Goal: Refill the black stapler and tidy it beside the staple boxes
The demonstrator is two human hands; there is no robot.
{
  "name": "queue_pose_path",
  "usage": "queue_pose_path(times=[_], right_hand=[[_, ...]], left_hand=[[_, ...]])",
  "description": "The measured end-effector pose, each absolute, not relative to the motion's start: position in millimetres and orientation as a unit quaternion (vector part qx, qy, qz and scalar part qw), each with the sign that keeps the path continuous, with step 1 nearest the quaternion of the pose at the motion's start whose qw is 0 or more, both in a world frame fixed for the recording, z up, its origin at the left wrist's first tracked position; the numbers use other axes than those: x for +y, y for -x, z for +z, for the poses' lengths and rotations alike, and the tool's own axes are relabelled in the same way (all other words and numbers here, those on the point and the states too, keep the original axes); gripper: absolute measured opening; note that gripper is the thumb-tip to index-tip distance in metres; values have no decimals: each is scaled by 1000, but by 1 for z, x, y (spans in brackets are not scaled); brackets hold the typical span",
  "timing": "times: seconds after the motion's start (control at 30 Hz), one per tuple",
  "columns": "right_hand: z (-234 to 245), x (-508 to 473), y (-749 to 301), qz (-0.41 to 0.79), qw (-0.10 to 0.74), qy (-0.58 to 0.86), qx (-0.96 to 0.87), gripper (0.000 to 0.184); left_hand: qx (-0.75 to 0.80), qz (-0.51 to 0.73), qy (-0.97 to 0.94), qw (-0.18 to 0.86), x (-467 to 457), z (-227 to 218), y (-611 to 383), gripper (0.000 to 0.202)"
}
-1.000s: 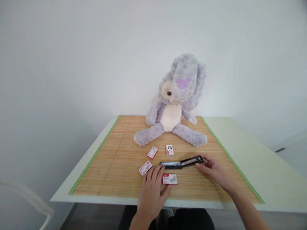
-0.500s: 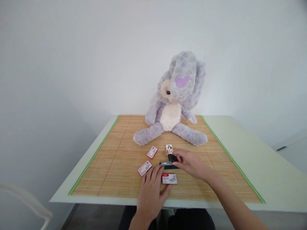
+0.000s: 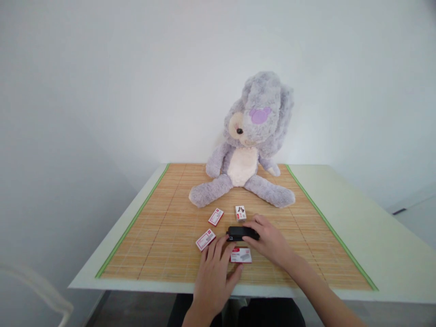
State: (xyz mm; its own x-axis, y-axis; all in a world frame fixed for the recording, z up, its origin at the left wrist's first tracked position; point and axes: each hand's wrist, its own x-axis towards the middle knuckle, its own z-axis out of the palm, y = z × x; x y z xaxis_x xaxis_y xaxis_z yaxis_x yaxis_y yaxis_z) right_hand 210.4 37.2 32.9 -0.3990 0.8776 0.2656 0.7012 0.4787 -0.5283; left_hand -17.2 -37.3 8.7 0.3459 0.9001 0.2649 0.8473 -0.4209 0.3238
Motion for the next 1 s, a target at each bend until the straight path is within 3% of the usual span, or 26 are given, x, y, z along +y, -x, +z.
queue_pose_path(times=[0.27,1.0], right_hand=[[-8,19,-227,152,316,538,-767,22],[-5,23,-227,223,301,527,-763,21]], left_hand=[[527,219,-817,83,-38,16,17,31],[579,254,-772,71,-39,-6,18,23]])
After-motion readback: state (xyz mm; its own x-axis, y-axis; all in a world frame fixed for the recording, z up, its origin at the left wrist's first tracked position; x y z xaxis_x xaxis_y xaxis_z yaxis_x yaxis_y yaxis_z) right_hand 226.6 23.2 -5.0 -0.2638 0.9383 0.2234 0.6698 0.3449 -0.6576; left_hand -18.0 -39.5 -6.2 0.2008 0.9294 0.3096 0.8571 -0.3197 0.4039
